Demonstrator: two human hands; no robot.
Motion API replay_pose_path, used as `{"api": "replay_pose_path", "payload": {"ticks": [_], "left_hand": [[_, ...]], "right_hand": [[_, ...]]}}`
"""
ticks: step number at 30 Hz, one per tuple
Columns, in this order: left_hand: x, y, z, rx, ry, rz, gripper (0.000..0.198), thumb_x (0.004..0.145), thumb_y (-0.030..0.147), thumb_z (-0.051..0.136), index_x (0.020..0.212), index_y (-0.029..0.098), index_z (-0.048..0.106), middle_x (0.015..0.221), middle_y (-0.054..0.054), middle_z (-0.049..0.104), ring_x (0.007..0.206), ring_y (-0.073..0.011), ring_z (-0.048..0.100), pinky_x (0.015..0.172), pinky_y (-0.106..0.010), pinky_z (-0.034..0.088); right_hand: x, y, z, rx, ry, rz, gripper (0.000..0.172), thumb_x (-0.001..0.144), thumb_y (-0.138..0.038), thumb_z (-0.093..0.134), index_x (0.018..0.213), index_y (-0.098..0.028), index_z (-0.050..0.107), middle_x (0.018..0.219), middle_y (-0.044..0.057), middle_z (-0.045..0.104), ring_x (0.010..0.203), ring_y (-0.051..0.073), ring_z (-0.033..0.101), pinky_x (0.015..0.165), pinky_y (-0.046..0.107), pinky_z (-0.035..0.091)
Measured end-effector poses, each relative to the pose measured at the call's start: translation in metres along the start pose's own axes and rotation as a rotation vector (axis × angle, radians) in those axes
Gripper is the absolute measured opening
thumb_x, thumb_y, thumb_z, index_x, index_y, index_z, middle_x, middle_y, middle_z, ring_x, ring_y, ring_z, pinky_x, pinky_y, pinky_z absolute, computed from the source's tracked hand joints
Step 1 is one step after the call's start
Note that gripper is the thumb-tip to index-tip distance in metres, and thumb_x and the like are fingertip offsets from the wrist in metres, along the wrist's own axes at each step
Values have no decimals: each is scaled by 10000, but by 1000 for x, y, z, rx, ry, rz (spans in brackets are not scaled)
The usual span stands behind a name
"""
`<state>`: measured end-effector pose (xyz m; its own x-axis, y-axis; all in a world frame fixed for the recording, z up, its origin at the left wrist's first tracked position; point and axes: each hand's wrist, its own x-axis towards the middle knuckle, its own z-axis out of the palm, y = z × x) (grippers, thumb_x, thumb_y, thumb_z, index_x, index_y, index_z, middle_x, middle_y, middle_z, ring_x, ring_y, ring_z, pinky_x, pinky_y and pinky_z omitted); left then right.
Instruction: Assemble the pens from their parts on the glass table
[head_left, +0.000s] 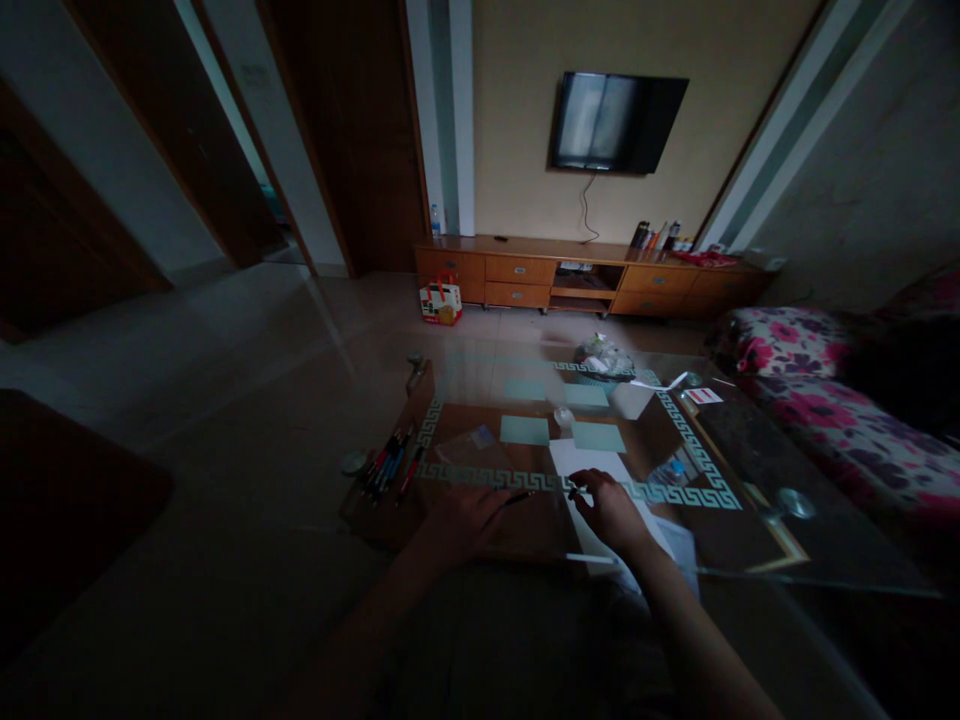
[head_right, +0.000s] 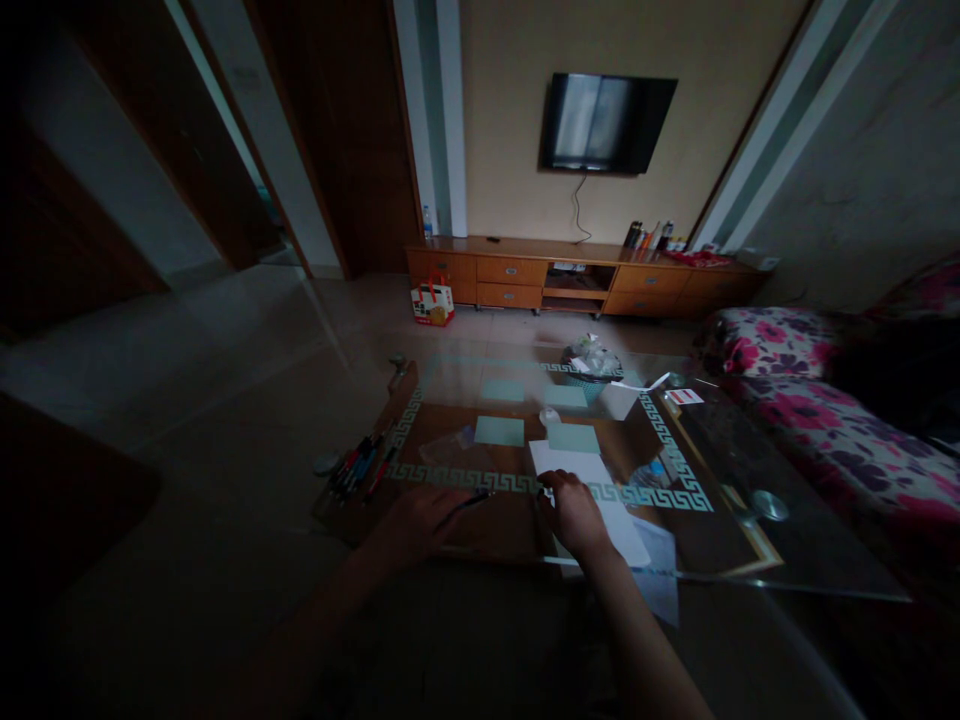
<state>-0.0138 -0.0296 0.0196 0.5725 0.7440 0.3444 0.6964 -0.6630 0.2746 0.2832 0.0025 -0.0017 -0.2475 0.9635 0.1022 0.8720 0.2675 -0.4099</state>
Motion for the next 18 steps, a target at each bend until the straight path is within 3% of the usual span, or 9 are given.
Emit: {"api": "replay_pose_path", "payload": {"ticks": [6, 10, 14, 18], "left_hand": [[0, 0, -1, -15, 48, 30, 278, 966, 252, 472, 1216, 210, 587, 1003, -66, 694, 904, -188, 662, 829, -350, 554], [0, -1, -1, -25, 23, 17, 280, 953, 241, 493, 1215, 215, 590, 1019, -62, 691, 929, -194, 656, 840, -362, 551], [1, -1, 1, 5, 6, 15, 293, 943, 244, 532, 1230, 216, 582, 1019, -65, 686, 930, -204, 651, 842, -369, 540], [3, 0, 1, 58, -20, 62, 256, 947, 238, 539, 1191, 217, 612, 918, -54, 667, 884, -201, 643, 812, -351, 524]], "right_hand": [[-1, 3, 3, -6, 30, -38, 277, 847, -177, 553, 1109, -204, 636, 1021, 77, 645, 982, 227, 602, 894, 338, 459], [-1, -5, 0, 27, 146, -52, 299, 881, -226, 550, 1174, -208, 609, 1124, 102, 622, 1050, 254, 580, 940, 387, 454], [-3, -34, -9, 176, 263, -82, 267, 950, -300, 481, 1173, -213, 600, 1149, 105, 616, 1068, 257, 572, 964, 406, 446], [-10, -73, -15, 384, 192, -85, 285, 995, -332, 403, 1162, -213, 602, 1110, 99, 642, 1036, 233, 593, 932, 365, 462]]}}
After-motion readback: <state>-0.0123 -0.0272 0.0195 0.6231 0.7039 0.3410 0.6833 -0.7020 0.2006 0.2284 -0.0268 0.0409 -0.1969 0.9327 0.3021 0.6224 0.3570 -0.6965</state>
